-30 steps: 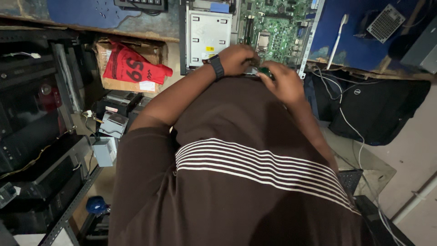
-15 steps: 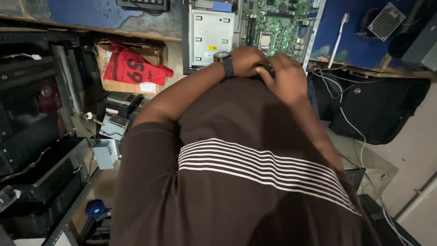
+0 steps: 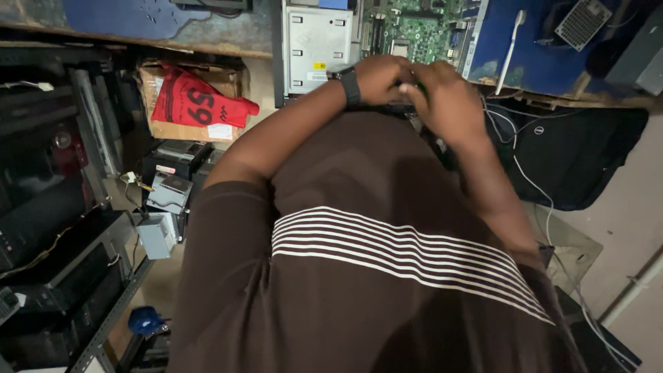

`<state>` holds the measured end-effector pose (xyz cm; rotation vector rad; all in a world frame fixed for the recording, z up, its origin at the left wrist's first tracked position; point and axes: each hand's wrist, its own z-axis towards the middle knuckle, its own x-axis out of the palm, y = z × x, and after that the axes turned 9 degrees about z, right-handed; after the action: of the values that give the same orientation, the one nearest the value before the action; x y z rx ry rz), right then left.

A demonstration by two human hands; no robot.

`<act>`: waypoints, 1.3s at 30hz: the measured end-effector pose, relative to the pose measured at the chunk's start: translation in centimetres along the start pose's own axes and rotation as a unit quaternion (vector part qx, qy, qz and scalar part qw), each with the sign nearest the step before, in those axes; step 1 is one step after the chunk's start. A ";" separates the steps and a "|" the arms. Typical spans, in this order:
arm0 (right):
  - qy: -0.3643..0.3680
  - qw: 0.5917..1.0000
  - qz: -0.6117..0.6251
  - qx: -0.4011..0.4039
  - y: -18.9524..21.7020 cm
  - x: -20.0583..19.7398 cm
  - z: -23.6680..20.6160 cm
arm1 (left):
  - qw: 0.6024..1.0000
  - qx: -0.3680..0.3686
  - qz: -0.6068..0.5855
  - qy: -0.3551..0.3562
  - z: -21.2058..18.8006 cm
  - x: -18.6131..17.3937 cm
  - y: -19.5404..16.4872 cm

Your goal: The person repairs a desktop computer on a workbench. They use a screwdriver to unscrew and remove components from the motherboard inside the open case, lift out a cooling fan assembly, and continue unscrewing parts from the case and a power supply unit on the bench.

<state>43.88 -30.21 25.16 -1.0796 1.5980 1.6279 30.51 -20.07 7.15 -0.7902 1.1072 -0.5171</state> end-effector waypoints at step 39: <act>0.162 0.943 -0.184 0.225 1.4 1.6 -2.2 | 0.988 -0.131 0.072 0.036 -1.4 2.6 -3.8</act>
<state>42.24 -32.67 24.60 -1.3348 1.7286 0.8180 30.25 -24.77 8.22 -0.9172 1.3053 -0.2827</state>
